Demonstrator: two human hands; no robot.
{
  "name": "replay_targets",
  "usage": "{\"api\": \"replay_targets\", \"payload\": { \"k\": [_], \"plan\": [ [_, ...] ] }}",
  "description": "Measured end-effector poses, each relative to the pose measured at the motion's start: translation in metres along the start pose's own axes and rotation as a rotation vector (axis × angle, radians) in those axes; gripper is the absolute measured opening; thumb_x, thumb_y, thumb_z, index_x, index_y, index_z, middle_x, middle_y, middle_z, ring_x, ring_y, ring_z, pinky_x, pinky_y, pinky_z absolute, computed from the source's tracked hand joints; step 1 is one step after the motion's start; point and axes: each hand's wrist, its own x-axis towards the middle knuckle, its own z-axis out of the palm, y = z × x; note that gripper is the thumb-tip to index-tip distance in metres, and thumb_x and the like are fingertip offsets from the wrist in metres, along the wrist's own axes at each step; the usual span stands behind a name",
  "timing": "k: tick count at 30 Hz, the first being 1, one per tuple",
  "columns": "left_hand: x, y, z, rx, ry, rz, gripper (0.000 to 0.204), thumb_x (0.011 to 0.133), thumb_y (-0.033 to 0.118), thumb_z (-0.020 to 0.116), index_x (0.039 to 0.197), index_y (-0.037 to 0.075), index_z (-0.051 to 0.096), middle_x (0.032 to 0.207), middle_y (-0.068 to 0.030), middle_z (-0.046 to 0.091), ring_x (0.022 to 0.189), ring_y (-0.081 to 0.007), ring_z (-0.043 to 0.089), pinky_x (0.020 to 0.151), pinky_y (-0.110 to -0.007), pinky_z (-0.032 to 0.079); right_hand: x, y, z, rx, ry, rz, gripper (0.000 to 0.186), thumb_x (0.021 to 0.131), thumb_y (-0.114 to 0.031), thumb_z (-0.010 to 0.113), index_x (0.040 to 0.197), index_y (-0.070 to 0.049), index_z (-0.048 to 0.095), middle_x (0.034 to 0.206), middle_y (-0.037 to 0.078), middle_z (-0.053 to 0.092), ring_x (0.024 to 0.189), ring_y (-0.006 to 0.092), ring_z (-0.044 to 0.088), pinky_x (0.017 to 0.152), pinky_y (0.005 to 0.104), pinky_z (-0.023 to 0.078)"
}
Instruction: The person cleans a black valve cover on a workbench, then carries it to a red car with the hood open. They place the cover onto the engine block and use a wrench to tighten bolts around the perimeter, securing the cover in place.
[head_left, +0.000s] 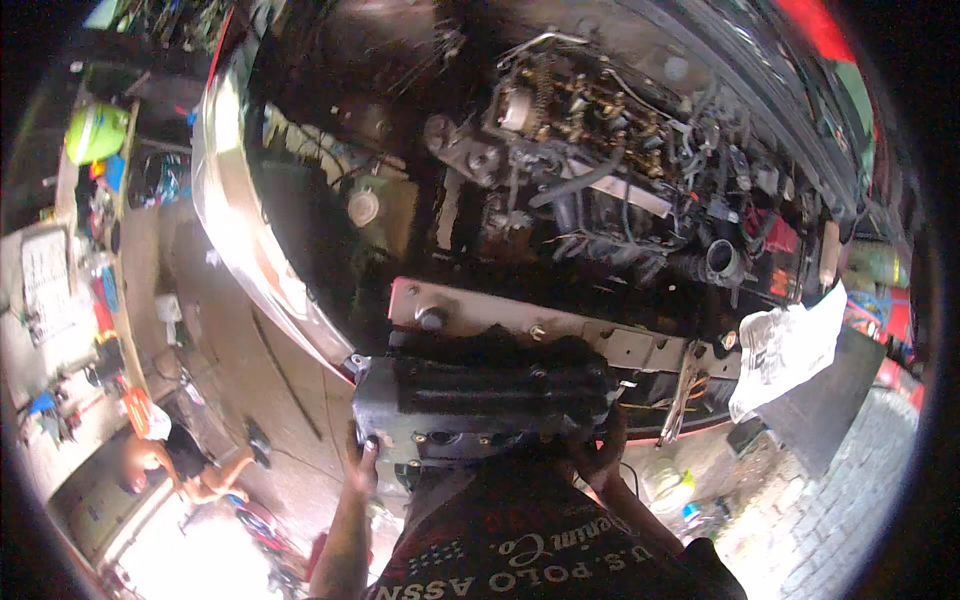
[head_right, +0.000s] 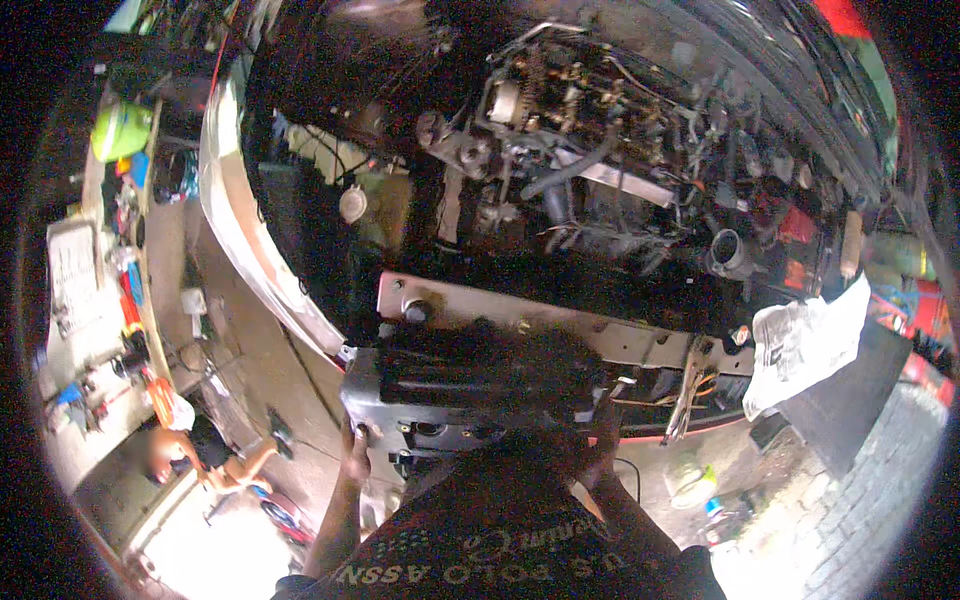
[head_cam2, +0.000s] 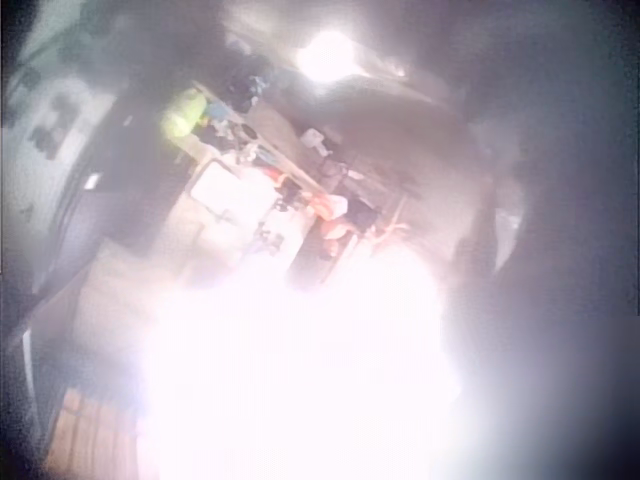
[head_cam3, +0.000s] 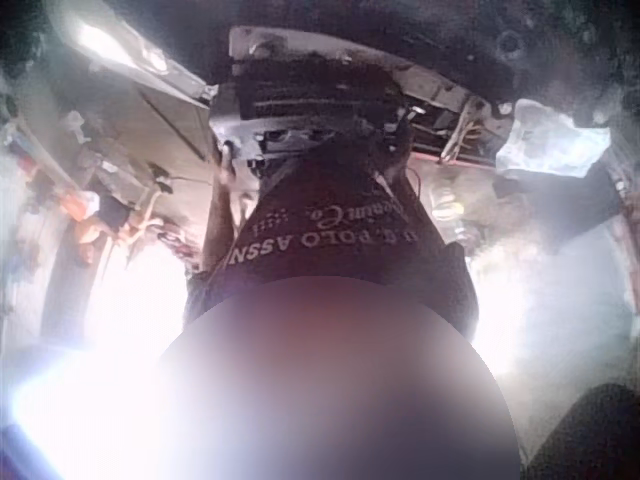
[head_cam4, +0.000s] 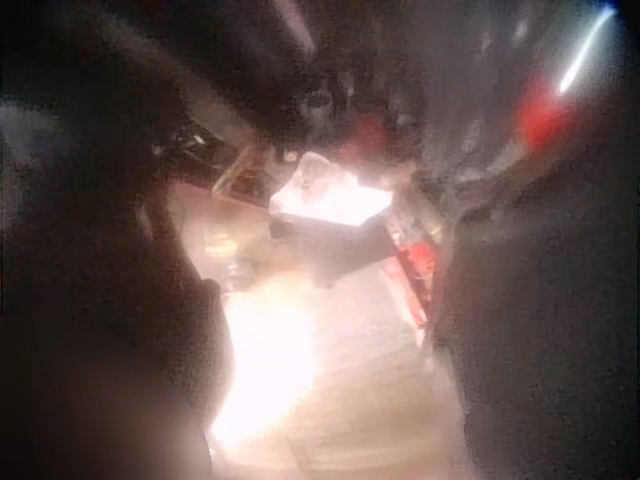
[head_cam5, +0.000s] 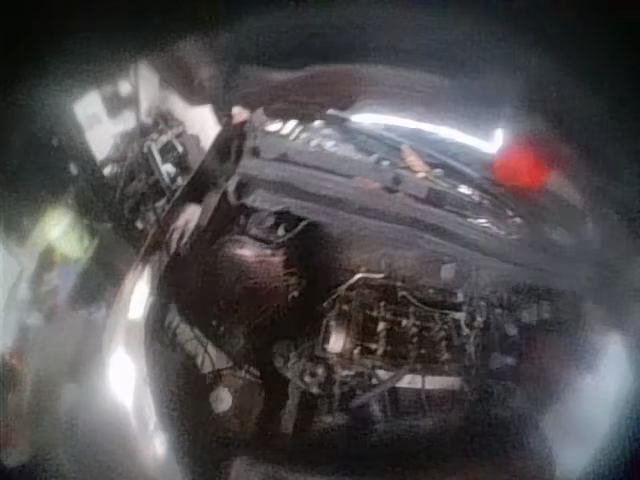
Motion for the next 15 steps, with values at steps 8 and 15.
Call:
{"api": "replay_targets", "payload": {
  "k": [8, 15],
  "plan": [
    [0.005, 0.042, 0.010, 0.108, -0.105, -0.014, 0.087, 0.088, 0.054, 0.066, 0.140, -0.007, 0.031, 0.129, -0.0197, 0.052, 0.119, -0.0246, 0.051, 0.101, -0.039, 0.042, -0.007, 0.014, 0.002, -0.053, 0.009, -0.037, 0.066, 0.086, -0.004, 0.066, 0.142, 0.003, 0.033, 0.129, 0.015, 0.052, 0.115, 0.0210, 0.054, 0.090, 0.0333, 0.050],
    [0.009, 0.020, 0.003, 0.155, -0.073, 0.010, 0.108, 0.086, 0.063, 0.064, 0.148, -0.013, 0.019, 0.142, -0.0267, 0.043, 0.132, -0.0292, 0.043, 0.109, -0.039, 0.035, -0.014, 0.019, -0.001, -0.342, -0.015, -0.264, 0.065, 0.085, -0.009, 0.071, 0.139, 0.001, 0.036, 0.124, 0.013, 0.055, 0.114, 0.0214, 0.054, 0.092, 0.0351, 0.049]
  ]
}}
